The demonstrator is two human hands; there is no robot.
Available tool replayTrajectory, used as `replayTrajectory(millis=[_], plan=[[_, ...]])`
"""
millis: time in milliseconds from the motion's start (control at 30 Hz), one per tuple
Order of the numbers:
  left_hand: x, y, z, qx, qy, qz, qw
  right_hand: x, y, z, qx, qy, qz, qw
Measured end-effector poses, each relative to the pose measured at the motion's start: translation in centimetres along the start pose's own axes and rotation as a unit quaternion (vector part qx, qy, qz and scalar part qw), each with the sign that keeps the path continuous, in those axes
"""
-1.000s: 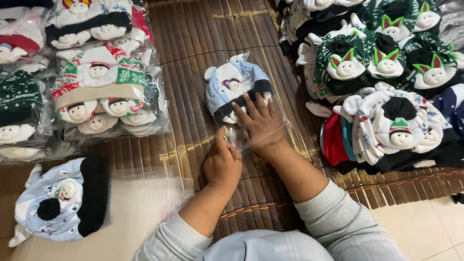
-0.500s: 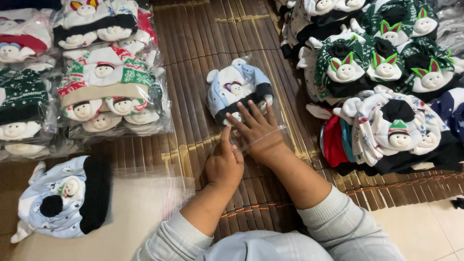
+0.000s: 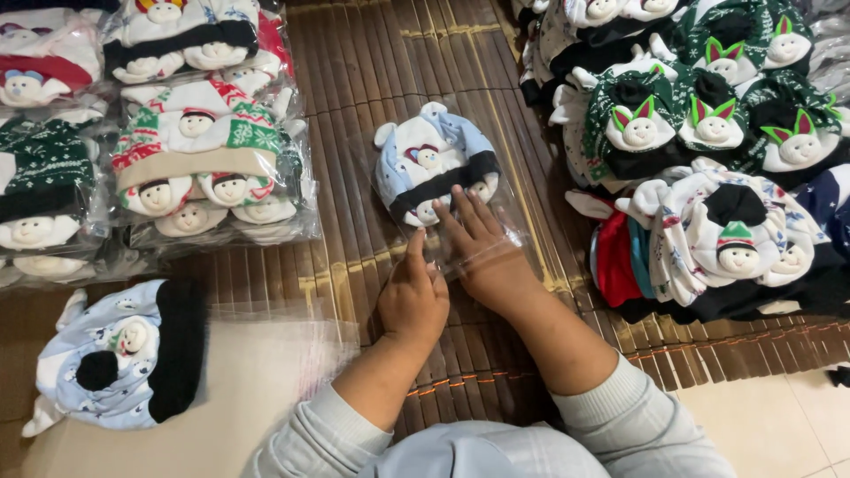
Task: Packaging baby hats into individual plastic bags
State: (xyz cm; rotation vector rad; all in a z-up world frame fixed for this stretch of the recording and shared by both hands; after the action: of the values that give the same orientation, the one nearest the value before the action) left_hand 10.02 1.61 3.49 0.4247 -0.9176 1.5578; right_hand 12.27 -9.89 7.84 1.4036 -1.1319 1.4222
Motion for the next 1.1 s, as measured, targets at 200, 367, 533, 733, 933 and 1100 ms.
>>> replayTrajectory(millis=[200,367,533,733,933,1100], plan=[[0.4,-0.1,0.0,-0.011,0.007,0.007,1.0,2.9,3.8,2.3,-0.027,-0.275,0.033,0.96],[-0.3,-0.5,-0.3,0.007,-0.015,-0.055,0.998,0.0,6.2,6.3,-0.111,-0.415,0.057,0.901],[-0.4,-0.3,0.1,0.045,-0.094,-0.171,0.98,-1.6,9.6,8.6,-0.169,-0.385,0.036,0.907],[4.0,-1.1,0.6,0.039,-0.208,-0.31,0.927,6.7,11.9,3.4,-0.062,-0.333,-0.295,0.893],[7.4,-5.4,8.4,-0.075,-0.141,-0.238,0.958,11.8,6.5,7.1,-0.093,-0.498,0.012,0.862],[1.5,-10.1,8.9,-0.141,-0.06,-0.155,0.976,11.5,-1.9,5.4,0.045,-0.232,0.254,0.938]])
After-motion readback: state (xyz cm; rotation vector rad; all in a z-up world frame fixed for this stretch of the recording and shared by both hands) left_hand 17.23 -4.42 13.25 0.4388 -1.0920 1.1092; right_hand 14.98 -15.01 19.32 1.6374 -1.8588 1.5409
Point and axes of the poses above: each hand's wrist, its own y-axis away from the middle knuckle, its own x-axis out of the back of the hand, z = x × y, the point moved 10 cm from there along -y, towards the middle knuckle, and after that the axes turned 2 degrees about y, right-handed, at the moved point
